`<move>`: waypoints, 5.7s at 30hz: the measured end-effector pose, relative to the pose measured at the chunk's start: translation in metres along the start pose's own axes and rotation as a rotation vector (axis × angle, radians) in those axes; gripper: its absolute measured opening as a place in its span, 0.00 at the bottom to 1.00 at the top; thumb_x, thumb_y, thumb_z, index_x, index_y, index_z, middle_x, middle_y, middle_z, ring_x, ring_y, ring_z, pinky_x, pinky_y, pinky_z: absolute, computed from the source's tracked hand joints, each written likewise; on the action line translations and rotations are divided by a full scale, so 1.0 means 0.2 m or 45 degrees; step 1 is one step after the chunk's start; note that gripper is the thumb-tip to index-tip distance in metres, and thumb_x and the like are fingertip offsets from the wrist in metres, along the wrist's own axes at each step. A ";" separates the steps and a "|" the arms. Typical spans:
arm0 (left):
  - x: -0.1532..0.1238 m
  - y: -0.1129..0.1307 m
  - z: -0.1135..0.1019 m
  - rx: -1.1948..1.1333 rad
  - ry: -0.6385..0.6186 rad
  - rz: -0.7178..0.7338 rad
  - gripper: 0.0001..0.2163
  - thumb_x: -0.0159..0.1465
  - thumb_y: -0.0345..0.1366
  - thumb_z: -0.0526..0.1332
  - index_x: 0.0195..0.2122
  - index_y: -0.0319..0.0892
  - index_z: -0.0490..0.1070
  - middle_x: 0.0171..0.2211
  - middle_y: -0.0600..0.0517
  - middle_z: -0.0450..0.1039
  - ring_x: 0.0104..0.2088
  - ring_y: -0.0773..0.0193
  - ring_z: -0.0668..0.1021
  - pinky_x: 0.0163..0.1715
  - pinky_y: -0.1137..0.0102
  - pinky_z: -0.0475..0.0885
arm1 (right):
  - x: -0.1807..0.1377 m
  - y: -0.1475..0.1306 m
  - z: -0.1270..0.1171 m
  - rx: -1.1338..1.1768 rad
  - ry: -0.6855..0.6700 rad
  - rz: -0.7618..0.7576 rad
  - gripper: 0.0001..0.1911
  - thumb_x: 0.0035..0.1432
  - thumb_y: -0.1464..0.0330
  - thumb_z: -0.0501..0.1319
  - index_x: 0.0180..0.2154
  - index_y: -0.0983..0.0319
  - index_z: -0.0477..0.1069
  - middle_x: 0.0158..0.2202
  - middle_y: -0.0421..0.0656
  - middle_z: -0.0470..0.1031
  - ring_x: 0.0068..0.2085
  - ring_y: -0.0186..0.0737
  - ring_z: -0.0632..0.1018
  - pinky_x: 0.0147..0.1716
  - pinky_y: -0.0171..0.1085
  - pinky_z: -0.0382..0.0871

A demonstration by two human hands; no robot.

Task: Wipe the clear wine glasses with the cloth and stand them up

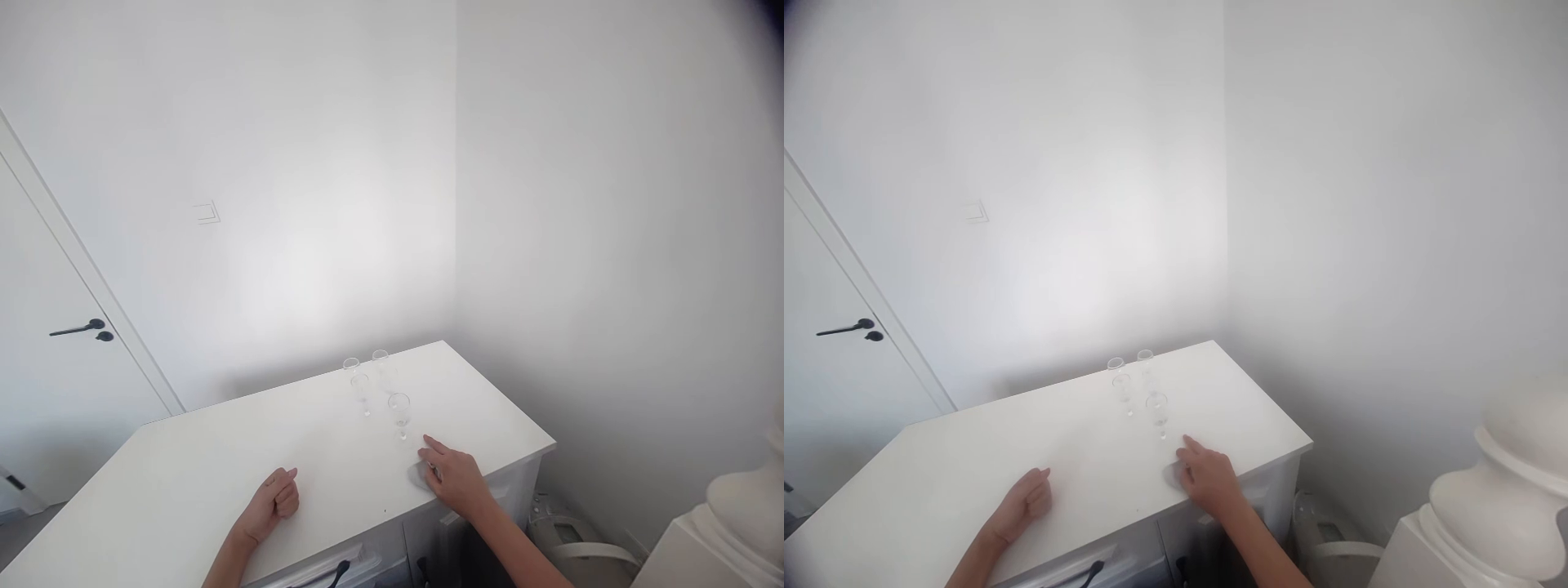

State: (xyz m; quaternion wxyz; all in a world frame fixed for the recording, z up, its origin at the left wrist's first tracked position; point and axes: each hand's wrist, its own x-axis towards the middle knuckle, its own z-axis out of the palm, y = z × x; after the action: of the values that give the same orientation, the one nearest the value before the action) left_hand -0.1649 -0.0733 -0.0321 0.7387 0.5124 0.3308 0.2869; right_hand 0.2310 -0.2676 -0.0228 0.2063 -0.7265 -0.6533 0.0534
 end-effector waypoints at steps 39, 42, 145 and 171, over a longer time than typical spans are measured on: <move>-0.01 0.00 0.08 0.328 0.098 0.148 0.34 0.65 0.64 0.64 0.23 0.45 0.43 0.21 0.60 0.41 0.25 0.69 0.48 0.28 0.66 0.45 | 0.29 0.28 -0.05 0.195 0.021 0.209 0.27 0.70 0.49 0.51 0.60 0.48 0.77 0.72 0.40 0.68 0.73 0.52 0.65 0.75 0.61 0.46; -0.02 0.02 0.12 0.508 0.095 0.214 0.34 0.69 0.64 0.58 0.20 0.45 0.43 0.20 0.59 0.41 0.25 0.68 0.46 0.29 0.64 0.44 | 0.29 0.28 -0.09 0.256 -0.068 0.098 0.31 0.69 0.42 0.51 0.63 0.47 0.75 0.74 0.39 0.64 0.75 0.52 0.62 0.76 0.60 0.43; -0.49 0.19 -0.73 1.964 0.593 0.034 0.32 0.74 0.62 0.48 0.73 0.53 0.65 0.80 0.45 0.44 0.79 0.40 0.48 0.75 0.40 0.46 | 0.97 -1.36 0.69 0.362 -0.494 -0.645 0.32 0.69 0.46 0.60 0.69 0.49 0.69 0.79 0.43 0.52 0.78 0.51 0.57 0.77 0.58 0.39; -0.72 0.10 -0.52 1.724 1.750 -0.320 0.14 0.70 0.38 0.53 0.50 0.37 0.72 0.59 0.31 0.69 0.61 0.39 0.73 0.64 0.48 0.65 | 0.89 0.08 0.15 -0.112 -0.105 -0.132 0.31 0.69 0.57 0.53 0.70 0.52 0.67 0.75 0.48 0.60 0.74 0.57 0.63 0.68 0.56 0.63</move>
State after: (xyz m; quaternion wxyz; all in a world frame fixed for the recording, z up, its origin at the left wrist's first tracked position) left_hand -0.3372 -0.1181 -0.0126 -0.0412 0.5105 0.8372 0.1915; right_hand 0.2611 -0.0880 -0.0228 0.1494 -0.6972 -0.6997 0.0438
